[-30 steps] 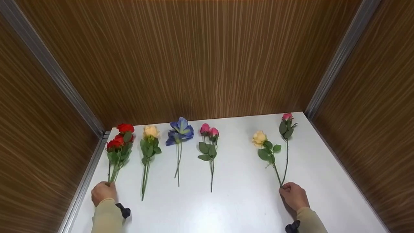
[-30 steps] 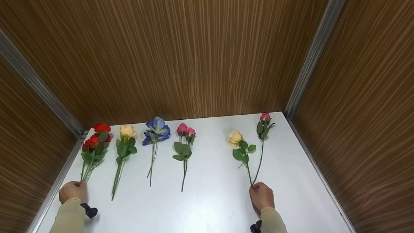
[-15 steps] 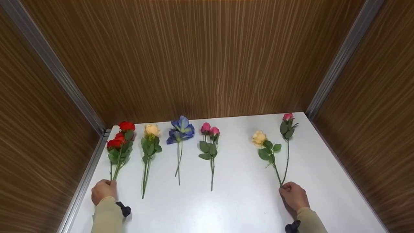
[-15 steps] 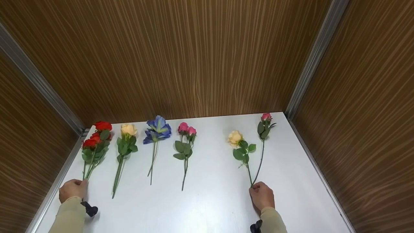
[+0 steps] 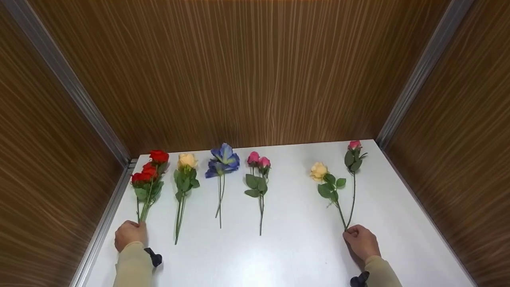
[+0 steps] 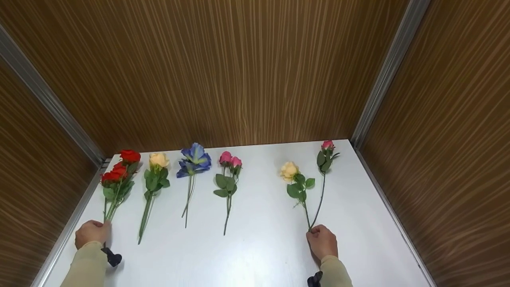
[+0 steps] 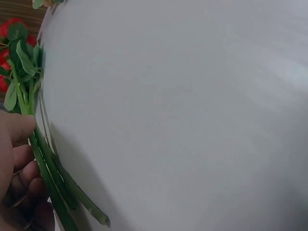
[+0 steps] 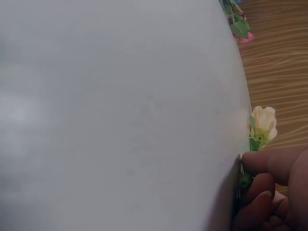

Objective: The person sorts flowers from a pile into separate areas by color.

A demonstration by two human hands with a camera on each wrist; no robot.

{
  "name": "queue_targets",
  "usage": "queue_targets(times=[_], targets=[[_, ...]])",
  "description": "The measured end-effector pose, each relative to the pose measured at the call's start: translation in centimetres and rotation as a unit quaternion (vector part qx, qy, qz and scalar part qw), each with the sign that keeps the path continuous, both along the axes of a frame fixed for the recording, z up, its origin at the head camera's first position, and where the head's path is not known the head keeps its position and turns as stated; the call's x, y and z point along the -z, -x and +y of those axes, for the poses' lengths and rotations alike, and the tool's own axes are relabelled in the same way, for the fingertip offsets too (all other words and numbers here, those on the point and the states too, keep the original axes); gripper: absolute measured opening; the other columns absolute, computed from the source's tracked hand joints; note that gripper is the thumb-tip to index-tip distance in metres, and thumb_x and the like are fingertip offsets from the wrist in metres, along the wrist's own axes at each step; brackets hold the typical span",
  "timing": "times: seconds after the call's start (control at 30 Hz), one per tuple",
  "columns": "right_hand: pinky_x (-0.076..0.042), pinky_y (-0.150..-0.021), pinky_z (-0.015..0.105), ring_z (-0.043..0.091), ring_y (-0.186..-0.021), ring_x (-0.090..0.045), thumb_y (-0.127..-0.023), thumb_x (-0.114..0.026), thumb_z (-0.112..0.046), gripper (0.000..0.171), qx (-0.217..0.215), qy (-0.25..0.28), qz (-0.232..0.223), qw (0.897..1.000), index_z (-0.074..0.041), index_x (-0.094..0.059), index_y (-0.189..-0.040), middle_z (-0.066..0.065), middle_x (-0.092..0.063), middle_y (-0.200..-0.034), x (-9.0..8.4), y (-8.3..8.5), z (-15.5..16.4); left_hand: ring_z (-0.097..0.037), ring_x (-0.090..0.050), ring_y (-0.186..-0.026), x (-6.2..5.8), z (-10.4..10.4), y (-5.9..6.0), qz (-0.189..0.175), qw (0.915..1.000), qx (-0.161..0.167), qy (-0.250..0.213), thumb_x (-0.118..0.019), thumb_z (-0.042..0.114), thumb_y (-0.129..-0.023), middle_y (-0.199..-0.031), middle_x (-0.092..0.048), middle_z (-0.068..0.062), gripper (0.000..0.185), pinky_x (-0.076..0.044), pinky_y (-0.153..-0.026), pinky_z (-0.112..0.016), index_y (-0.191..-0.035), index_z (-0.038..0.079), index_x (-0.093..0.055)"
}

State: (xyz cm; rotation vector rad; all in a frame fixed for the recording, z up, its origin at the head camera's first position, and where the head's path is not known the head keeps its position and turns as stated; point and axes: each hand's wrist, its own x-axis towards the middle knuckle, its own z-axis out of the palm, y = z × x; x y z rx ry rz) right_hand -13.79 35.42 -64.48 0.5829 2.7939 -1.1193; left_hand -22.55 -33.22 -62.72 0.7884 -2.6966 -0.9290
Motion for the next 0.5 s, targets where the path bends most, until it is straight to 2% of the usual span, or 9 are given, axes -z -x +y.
queue_targets(times=[0.3,0.5], targets=[[-0.044,-0.07,0.038,0.021,-0.08,-0.055,-0.09,-0.065,-0.025,0.026,0.003,0.011,-0.007,1.0,-0.001,-0.062,-0.1,0.006,-0.059,-0.085,-0.22,0.1,0.01,-0.045,-0.058,-0.09,0.5,-0.03,0.04,-0.009,1.0,0.0,0.0,-0.059,0.031,-0.09,-0.095,-0.063,-0.026,0.036,-0.043,-0.071,-0.052,-0.099,-0.004,-0.061],[-0.045,-0.072,0.04,0.021,-0.08,-0.056,-0.089,-0.065,-0.024,0.026,0.007,0.013,-0.009,1.0,-0.001,-0.062,-0.1,0.006,-0.06,-0.085,-0.3,0.14,-0.01,-0.044,-0.061,-0.083,0.58,0.04,0.09,-0.006,0.9998,0.016,-0.008,-0.059,0.026,-0.091,-0.087,-0.066,-0.023,0.031,-0.044,-0.067,-0.051,-0.093,-0.004,-0.063]])
